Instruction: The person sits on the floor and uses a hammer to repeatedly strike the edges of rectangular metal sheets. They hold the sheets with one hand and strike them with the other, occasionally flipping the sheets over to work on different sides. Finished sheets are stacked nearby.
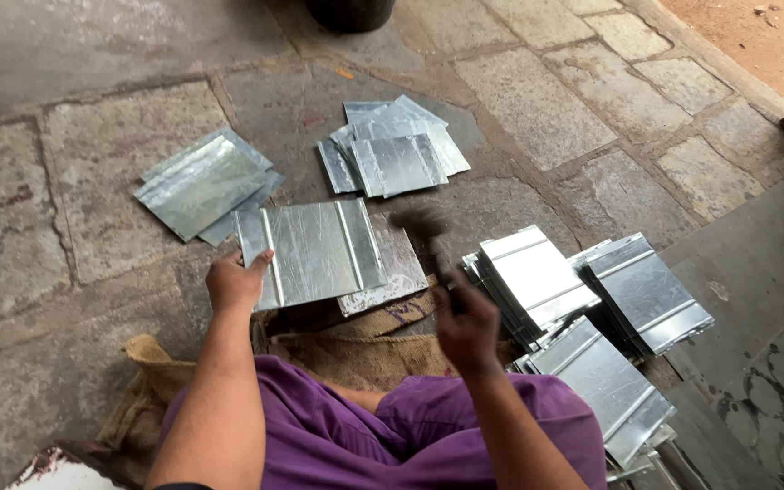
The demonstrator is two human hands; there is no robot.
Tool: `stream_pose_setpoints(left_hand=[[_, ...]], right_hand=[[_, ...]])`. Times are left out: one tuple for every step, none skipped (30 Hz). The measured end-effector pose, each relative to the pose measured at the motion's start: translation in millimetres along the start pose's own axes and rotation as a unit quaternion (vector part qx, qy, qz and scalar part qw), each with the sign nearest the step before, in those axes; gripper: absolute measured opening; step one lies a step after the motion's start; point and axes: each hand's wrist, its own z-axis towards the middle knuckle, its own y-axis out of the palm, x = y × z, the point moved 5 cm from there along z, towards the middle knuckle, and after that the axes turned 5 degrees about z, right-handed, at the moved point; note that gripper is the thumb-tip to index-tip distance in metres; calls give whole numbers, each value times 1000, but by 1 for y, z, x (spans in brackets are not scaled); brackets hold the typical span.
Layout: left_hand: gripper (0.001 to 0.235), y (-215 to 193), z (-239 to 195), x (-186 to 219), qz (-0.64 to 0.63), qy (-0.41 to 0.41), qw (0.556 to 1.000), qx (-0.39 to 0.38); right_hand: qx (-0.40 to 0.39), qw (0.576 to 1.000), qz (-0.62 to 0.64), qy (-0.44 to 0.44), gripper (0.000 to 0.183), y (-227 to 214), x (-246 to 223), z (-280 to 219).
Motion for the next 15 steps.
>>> stream_pose_setpoints(left_hand=[[61,-1,2,0,-1,33,999,37],[66,-2,3,2,-3,67,995,74],[71,-4,3,2,-2,101,989,110],[67,0,3,-4,3,67,995,77],[62,3,7,-6,6,36,998,44],[58,6,10,-7,10,5,1000,12],[62,6,9,-6,3,15,1000,24],[65,5,7,-4,-5,25,999,36],[68,4,4,-2,-14,34,998,50],[66,5,0,-2,-11,24,999,37],[64,2,-1,-1,-9,16,999,27],[61,0,-1,2,-6,8,1000,17],[58,-3,0,7,0,14,1000,14],[54,-6,2,12,7,21,1000,11],[51,-5,-3,11,13,19,1000,4]], right_hand=[[35,997,5,-64,15,-12,-11,3],[70,989,11,-127,14,-21,-22,3],[100,984,13,-146,20,-27,-26,0],[131,978,15,-164,27,-30,-29,-2],[165,969,17,-184,35,-31,-30,-4],[149,970,17,-193,30,-24,-28,-4],[132,971,15,-199,25,-16,-23,-7],[115,972,13,-204,21,-7,-18,-11],[41,990,-5,-134,22,7,-6,-12],[-33,997,-22,-62,24,17,6,-15],[-51,998,-33,21,28,21,17,-15],[-70,991,-43,104,32,22,26,-16],[-87,977,-52,185,36,21,33,-15],[-55,988,-48,134,36,15,26,-8],[-30,995,-47,86,36,5,18,-5]])
